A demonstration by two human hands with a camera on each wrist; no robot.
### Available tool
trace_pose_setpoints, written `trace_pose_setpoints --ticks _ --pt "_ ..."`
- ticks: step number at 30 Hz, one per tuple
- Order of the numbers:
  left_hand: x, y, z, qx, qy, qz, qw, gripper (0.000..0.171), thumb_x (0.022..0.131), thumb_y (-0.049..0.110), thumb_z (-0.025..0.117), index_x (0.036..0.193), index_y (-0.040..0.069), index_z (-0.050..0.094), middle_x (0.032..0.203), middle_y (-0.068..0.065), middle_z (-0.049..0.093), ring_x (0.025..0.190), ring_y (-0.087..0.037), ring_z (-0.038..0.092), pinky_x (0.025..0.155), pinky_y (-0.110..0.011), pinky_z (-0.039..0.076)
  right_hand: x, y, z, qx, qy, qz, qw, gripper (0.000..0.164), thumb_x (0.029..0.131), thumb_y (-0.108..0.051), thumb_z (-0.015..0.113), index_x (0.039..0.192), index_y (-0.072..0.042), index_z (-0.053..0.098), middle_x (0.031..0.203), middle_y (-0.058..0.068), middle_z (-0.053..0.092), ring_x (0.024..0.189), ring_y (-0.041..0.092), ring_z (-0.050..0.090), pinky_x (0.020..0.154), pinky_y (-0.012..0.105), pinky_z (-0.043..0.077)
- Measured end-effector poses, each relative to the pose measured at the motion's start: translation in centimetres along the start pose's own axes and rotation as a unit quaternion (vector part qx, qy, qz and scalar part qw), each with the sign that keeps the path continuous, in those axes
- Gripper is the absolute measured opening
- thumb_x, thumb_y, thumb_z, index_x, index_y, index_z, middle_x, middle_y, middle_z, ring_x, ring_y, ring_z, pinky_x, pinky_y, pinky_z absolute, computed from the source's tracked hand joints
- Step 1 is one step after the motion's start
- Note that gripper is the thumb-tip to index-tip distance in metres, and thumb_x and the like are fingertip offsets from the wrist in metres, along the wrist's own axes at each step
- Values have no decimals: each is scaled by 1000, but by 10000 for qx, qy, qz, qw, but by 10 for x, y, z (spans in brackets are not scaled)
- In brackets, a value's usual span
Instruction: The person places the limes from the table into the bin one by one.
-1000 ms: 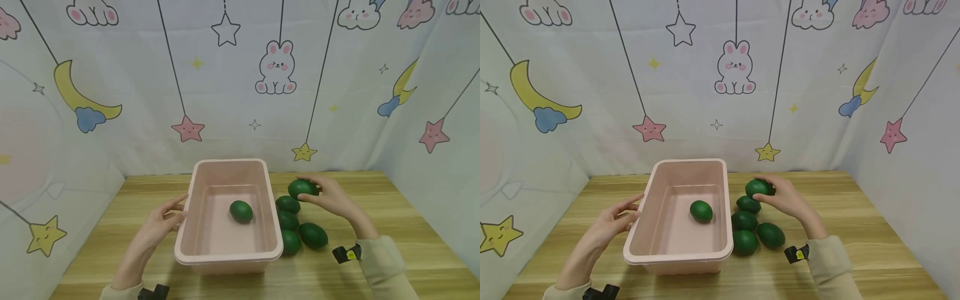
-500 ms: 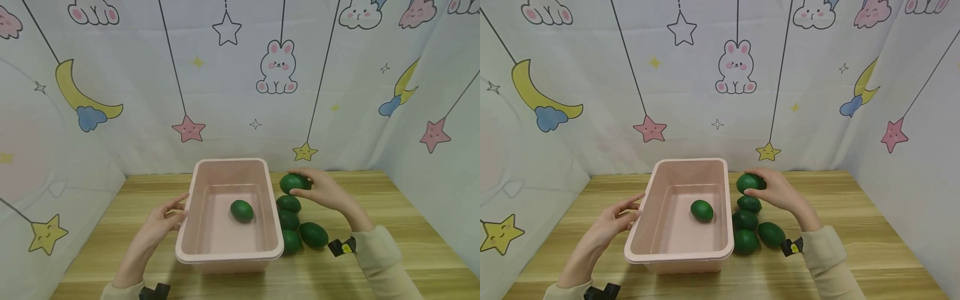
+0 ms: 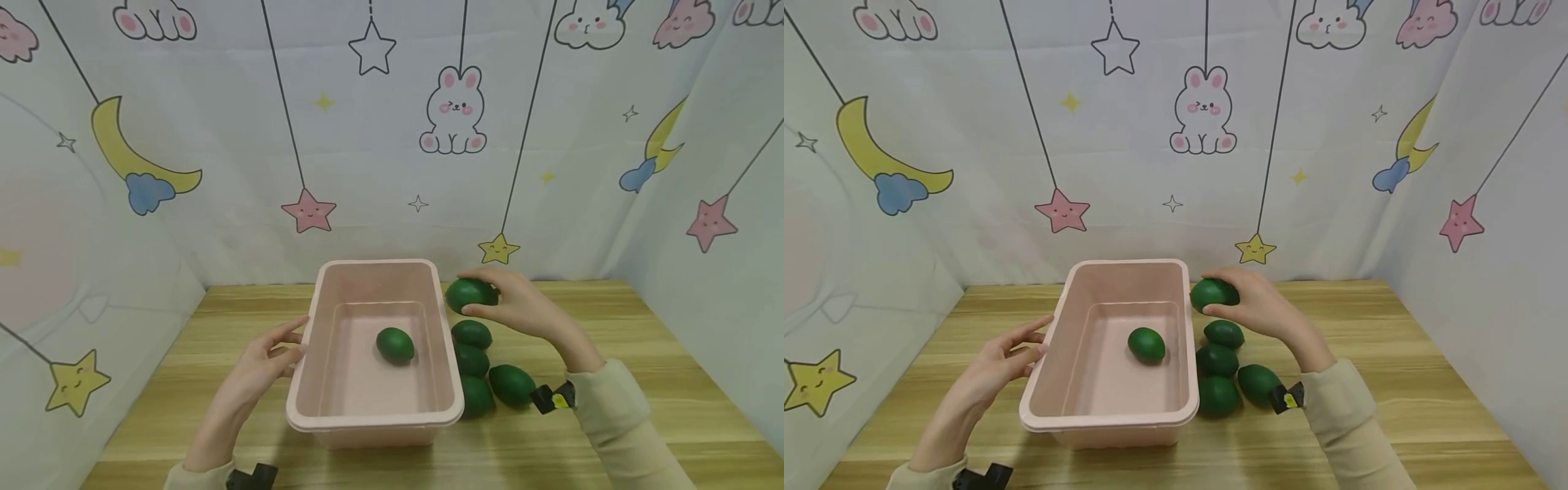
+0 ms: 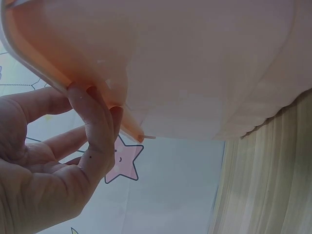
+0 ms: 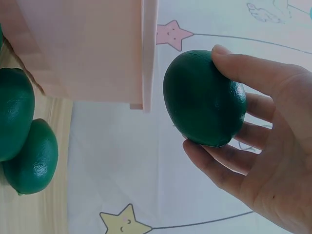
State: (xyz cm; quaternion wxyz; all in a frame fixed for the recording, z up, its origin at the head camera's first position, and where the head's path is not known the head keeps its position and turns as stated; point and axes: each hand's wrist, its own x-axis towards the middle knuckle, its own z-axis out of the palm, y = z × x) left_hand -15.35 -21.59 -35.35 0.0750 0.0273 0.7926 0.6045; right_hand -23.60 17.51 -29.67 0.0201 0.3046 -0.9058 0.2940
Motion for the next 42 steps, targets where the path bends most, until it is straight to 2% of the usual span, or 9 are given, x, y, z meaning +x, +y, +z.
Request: trace_pose_setpoints --ticks 9,22,32,42 --pt "0 0 0 32 20 -13 10000 58 96 14 56 149 9 33 133 -24 45 93 -5 62 77 -27 56 9 -9 0 -1 -100 -193 9998 52 84 -29 75 131 -15 57 118 1 64 99 15 58 82 34 51" --pt "-1 1 1 -2 63 9 10000 57 96 13 56 149 8 35 131 -24 45 92 -5 63 76 -27 56 20 -18 5 -223 -154 -232 9994 58 84 -34 74 135 -14 55 129 4 61 112 19 60 91 39 52" --pt "-1 1 0 -6 64 13 10000 58 96 14 56 149 8 34 131 -24 45 91 -5 63 76 -27 56 34 -25 9 -304 -259 -316 9987 59 84 -36 73 135 -13 54 132 7 59 115 24 58 92 43 52" --pt "-1 -1 0 0 67 7 10000 58 96 15 57 149 8 34 131 -24 45 91 -4 63 76 -28 56 47 -33 8 -503 -447 -659 9956 55 85 -33 73 132 -11 57 128 7 61 109 21 59 89 40 51"
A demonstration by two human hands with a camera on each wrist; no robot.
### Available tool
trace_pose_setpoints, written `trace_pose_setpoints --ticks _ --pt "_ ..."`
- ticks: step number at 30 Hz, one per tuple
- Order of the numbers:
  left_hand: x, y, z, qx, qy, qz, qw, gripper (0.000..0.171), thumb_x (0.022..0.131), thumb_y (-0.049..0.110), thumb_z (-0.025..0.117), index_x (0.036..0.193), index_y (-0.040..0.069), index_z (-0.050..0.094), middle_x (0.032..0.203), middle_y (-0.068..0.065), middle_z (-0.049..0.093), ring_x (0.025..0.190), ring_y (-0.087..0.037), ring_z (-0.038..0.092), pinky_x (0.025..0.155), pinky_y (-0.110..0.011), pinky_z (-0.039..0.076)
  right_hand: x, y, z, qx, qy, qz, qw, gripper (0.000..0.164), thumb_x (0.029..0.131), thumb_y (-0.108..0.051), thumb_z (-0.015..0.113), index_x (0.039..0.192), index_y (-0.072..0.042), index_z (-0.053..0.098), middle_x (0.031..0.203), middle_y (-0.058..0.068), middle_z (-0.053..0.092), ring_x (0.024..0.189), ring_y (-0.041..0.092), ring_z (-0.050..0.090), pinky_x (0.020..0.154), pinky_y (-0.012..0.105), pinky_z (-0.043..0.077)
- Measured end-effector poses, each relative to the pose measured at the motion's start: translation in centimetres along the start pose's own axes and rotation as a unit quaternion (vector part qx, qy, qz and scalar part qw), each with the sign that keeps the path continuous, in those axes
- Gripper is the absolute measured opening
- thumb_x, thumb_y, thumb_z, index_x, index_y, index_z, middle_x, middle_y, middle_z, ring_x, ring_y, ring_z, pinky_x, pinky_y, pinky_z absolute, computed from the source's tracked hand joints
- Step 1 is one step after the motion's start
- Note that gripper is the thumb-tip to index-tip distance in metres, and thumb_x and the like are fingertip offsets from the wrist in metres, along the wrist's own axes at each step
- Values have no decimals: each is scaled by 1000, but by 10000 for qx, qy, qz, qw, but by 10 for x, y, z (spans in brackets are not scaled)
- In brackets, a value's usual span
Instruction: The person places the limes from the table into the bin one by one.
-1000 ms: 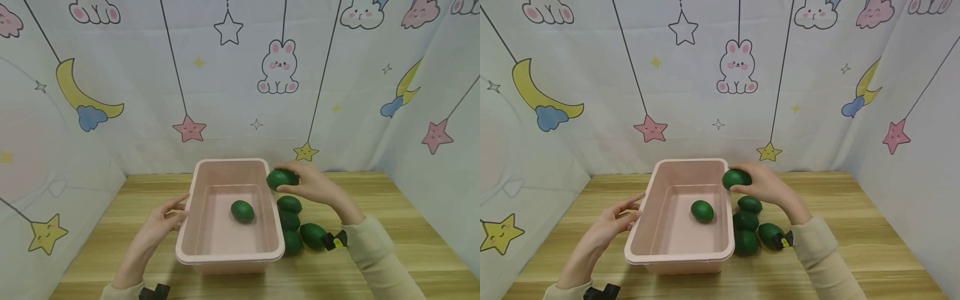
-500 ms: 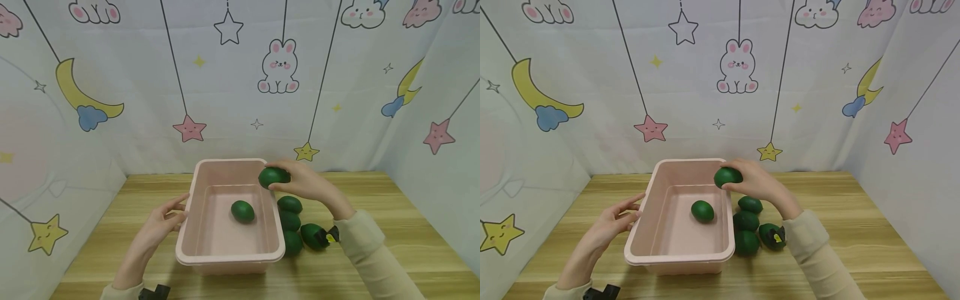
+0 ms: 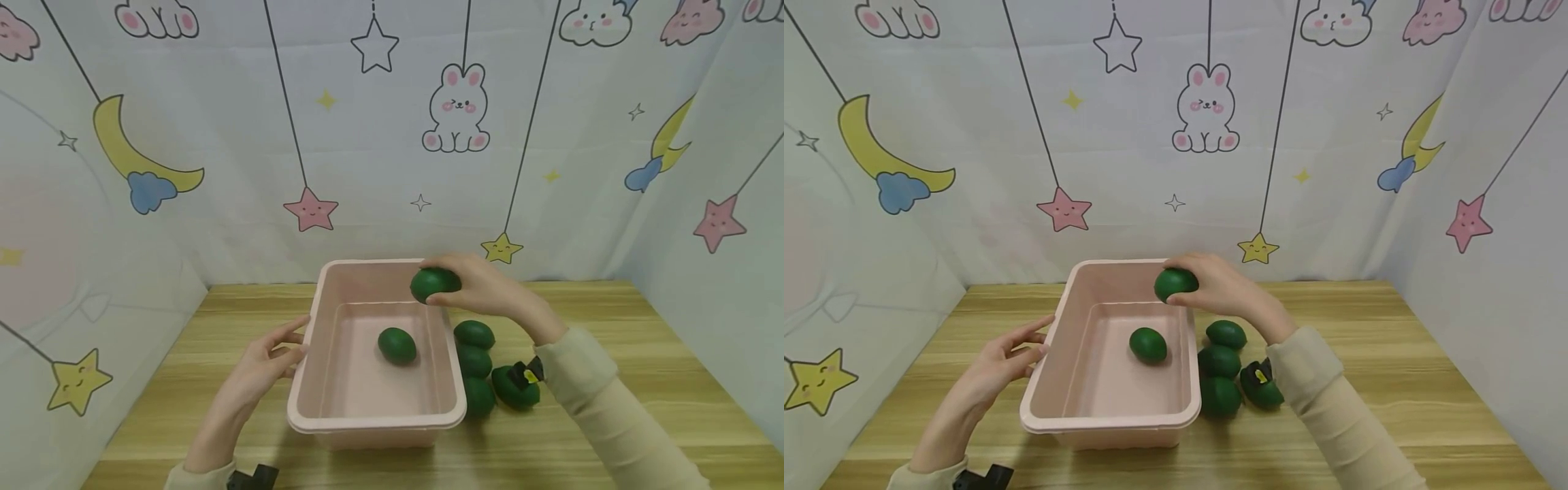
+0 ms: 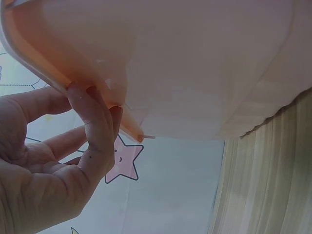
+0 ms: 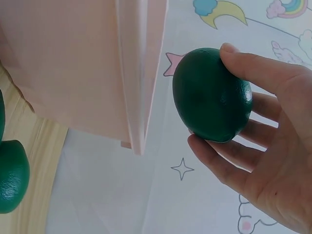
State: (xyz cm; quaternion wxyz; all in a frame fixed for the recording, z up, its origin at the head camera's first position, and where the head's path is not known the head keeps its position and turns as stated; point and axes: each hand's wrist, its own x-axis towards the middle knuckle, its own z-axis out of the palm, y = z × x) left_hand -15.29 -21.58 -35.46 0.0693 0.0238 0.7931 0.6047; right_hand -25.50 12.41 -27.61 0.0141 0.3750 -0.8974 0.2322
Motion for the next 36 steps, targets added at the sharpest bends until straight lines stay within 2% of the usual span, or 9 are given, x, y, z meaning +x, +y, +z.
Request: trace_pose_setpoints --ticks 14,21,29,36 --pt "0 1 0 4 19 -43 10000 58 96 16 57 149 10 35 133 -23 44 94 -6 63 77 -27 56 24 -14 -7 -226 -465 93 9986 53 85 -33 72 132 -11 57 133 5 60 116 22 57 93 39 51" --pt "0 2 -1 -35 -17 -40 10000 58 96 18 57 149 10 34 132 -23 44 93 -5 63 77 -27 56 36 -19 -6 -385 -627 70 9973 52 85 -32 73 131 -12 57 130 5 60 107 20 58 87 36 52" --pt "-1 2 -2 53 21 -57 10000 57 97 17 57 149 10 35 131 -24 45 91 -5 64 77 -26 56 51 -21 -2 -779 -881 181 9929 53 85 -37 72 131 -17 56 129 2 60 110 20 57 90 36 51" --pt "-1 2 -2 32 21 -36 10000 57 96 18 57 149 11 36 132 -24 45 92 -5 65 77 -26 56 61 -22 6 -882 -1026 115 9907 53 84 -34 73 129 -13 57 124 5 62 103 19 58 84 33 53"
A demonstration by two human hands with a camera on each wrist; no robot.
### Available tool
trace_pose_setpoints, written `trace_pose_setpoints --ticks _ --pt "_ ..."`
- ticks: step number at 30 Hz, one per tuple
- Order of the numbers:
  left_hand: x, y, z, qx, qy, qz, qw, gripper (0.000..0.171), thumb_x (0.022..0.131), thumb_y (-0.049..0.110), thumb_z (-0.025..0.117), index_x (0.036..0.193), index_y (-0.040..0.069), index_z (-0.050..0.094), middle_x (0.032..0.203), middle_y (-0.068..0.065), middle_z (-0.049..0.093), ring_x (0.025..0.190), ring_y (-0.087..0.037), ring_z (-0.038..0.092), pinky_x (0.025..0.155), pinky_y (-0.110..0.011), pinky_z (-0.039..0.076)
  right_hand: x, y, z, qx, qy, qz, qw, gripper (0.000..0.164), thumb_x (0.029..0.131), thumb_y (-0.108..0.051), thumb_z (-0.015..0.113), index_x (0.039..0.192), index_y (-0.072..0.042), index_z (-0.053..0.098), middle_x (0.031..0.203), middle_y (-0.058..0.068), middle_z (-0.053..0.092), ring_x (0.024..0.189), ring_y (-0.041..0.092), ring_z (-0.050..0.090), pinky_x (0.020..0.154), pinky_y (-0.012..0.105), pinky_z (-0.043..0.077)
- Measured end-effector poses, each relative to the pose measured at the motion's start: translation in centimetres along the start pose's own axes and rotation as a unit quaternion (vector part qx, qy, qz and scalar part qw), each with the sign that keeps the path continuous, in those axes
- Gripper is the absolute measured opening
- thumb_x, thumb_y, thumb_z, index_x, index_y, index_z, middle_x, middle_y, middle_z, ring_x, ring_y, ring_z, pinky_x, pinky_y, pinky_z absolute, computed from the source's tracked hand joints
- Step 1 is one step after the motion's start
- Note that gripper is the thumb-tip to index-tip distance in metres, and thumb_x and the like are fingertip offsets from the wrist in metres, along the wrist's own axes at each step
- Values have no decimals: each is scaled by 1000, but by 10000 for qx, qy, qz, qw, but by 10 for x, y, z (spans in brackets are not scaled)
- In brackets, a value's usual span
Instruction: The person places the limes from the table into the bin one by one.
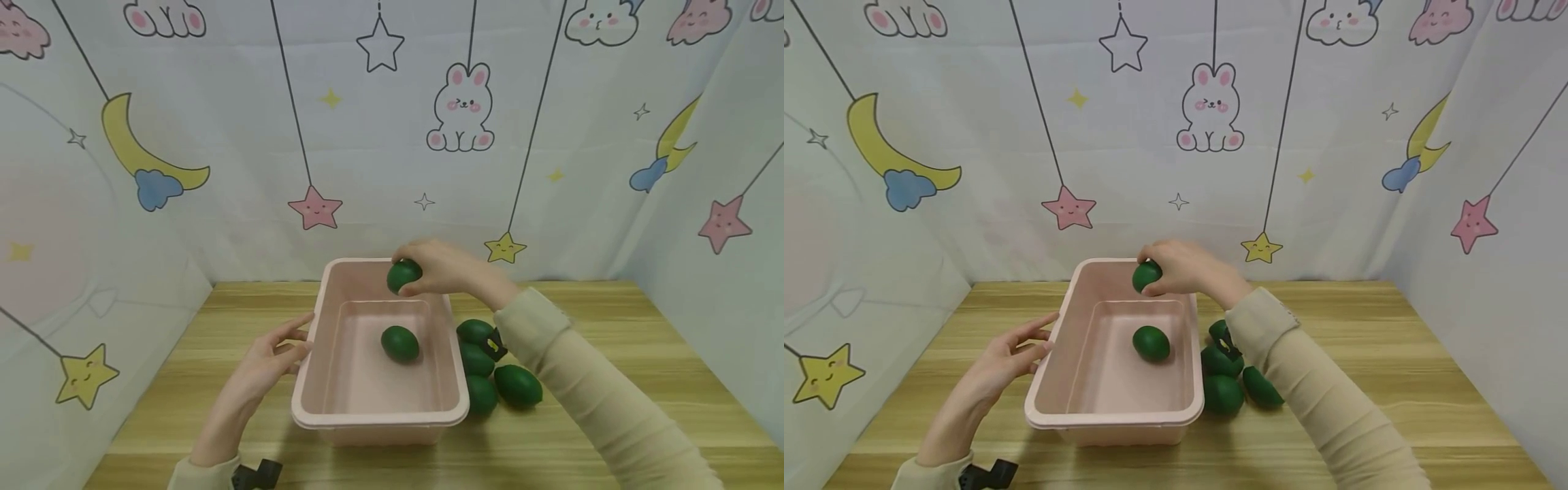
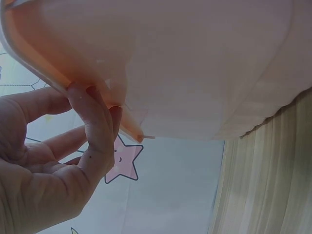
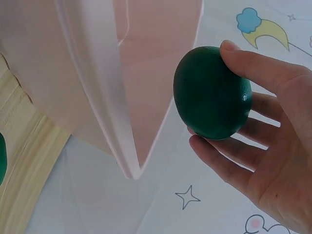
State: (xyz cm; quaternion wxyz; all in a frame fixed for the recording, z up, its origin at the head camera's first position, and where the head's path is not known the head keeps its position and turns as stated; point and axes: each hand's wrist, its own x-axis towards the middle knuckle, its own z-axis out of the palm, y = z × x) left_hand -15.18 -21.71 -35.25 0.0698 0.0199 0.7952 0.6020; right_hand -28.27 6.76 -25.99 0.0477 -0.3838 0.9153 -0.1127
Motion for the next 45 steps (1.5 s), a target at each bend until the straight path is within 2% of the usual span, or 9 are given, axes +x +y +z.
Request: trace_pose_setpoints --ticks 13,19,32,41,45 --pt "-1 0 0 24 -12 -6 10000 58 96 18 57 149 11 35 132 -24 45 93 -6 64 77 -27 56 14 -8 12 -107 -246 -39 9996 46 83 -34 74 122 -15 59 113 1 63 95 16 57 81 30 51" --pt "-1 0 -1 44 -11 -5 10000 58 97 18 57 149 11 35 133 -24 45 93 -6 64 77 -27 56 19 -11 15 -102 -306 -40 9995 44 83 -32 75 119 -14 58 115 2 63 96 18 57 80 31 50" --pt "0 -1 -1 22 -13 -4 10000 58 97 18 57 149 12 35 132 -23 45 92 -6 64 77 -26 56 27 -7 23 -302 -552 67 9980 44 81 -29 77 114 -12 54 108 2 59 92 17 54 75 28 46" --pt "0 -2 -1 0 -54 26 10000 58 97 17 57 149 10 34 132 -24 45 93 -7 64 77 -27 56 31 -2 27 -391 -868 288 9950 46 82 -28 76 117 -11 52 110 2 58 90 18 53 75 29 45" --pt "0 -1 -1 -18 -71 26 10000 58 97 18 57 149 11 34 132 -23 45 93 -7 63 78 -26 56 31 -2 28 -452 -954 321 9939 48 83 -27 75 123 -11 53 117 4 59 98 20 56 81 33 49"
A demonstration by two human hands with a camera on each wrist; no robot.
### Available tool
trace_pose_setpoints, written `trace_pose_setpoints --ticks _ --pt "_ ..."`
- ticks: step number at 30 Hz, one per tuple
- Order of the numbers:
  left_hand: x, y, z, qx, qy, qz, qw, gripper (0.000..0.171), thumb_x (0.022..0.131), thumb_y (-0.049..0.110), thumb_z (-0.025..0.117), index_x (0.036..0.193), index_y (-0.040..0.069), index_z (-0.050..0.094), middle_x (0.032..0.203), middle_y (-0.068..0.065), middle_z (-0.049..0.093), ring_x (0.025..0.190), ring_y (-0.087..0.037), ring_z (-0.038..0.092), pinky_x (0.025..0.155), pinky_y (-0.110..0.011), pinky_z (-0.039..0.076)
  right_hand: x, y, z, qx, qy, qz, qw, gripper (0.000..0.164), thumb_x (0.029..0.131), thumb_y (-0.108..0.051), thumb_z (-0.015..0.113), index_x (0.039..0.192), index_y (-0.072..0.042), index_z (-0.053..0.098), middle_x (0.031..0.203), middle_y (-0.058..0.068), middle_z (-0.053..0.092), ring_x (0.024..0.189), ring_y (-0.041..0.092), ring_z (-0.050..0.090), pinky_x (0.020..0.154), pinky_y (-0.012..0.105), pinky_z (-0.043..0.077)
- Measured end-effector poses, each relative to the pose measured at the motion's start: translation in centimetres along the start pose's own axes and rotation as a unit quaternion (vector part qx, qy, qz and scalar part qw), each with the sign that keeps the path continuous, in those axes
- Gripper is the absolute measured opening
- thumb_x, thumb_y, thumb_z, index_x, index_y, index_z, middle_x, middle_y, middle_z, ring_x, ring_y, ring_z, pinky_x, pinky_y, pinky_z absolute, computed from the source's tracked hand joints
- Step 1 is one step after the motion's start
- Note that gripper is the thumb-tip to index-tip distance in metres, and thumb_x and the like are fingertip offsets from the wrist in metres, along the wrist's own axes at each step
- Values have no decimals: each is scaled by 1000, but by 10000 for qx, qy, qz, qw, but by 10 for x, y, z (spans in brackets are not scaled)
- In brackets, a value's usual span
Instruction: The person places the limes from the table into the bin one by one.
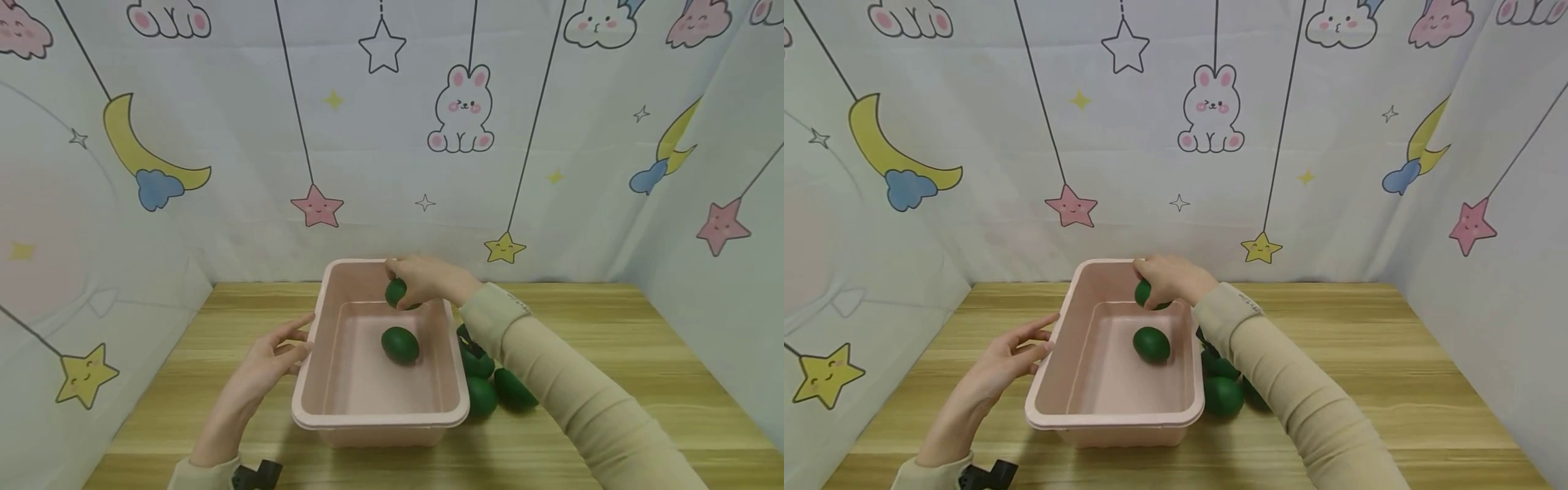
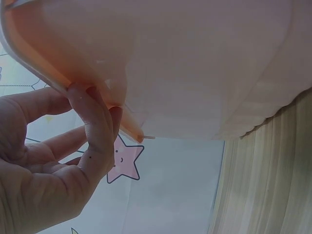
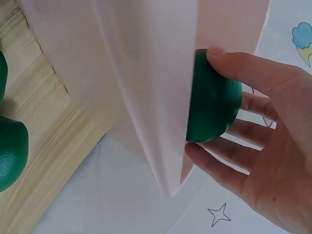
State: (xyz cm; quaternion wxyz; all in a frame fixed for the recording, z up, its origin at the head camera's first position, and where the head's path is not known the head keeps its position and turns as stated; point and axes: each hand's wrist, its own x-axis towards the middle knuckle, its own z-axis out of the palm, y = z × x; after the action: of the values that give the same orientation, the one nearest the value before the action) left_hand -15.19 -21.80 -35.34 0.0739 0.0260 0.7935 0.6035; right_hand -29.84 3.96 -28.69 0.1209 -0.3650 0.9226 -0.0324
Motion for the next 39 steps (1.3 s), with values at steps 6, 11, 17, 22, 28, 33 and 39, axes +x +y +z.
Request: trace_pose_setpoints --ticks 6,11,17,22,28,33,39 --pt "0 1 0 -41 -10 0 10000 58 97 17 56 149 11 34 131 -23 44 93 -6 63 78 -26 56 0 2 2 -171 -148 -77 9997 47 85 -26 73 129 -16 57 129 5 59 114 22 56 95 39 50" --pt "-1 1 0 -26 -16 1 10000 58 97 17 56 150 10 34 131 -24 44 92 -7 63 77 -26 56 1 5 5 -224 -227 -30 9995 44 84 -26 74 124 -15 60 127 3 61 114 21 57 97 39 49" --pt "0 0 1 -10 -12 -5 10000 58 97 16 56 149 10 34 131 -24 45 92 -6 63 77 -26 56 2 8 6 -237 -192 30 9995 39 87 -22 71 123 -11 60 126 6 62 113 22 58 96 39 50" --pt "1 0 1 13 0 -35 10000 58 97 17 56 149 11 34 131 -24 45 91 -6 63 77 -26 56 2 9 4 -105 -136 141 9998 38 90 -19 67 125 -8 59 126 11 62 113 24 59 94 41 51" --pt "1 0 1 15 23 -54 10000 57 97 17 56 149 11 35 130 -24 45 91 -6 63 77 -26 56 0 11 2 31 -103 216 9997 31 89 -18 66 118 -10 63 125 11 63 110 23 59 93 40 51" --pt "1 0 1 -2 23 -35 10000 57 97 15 56 149 10 35 130 -24 46 90 -6 63 77 -26 56 -3 12 2 181 3 190 9997 31 87 -16 63 118 -11 65 124 11 63 109 24 59 92 40 52" --pt "1 1 1 -38 10 -3 10000 57 97 15 56 149 9 35 130 -25 46 91 -5 63 77 -27 56 -8 12 2 358 186 45 9992 29 88 -16 63 117 -11 65 123 11 63 108 23 59 91 39 52"
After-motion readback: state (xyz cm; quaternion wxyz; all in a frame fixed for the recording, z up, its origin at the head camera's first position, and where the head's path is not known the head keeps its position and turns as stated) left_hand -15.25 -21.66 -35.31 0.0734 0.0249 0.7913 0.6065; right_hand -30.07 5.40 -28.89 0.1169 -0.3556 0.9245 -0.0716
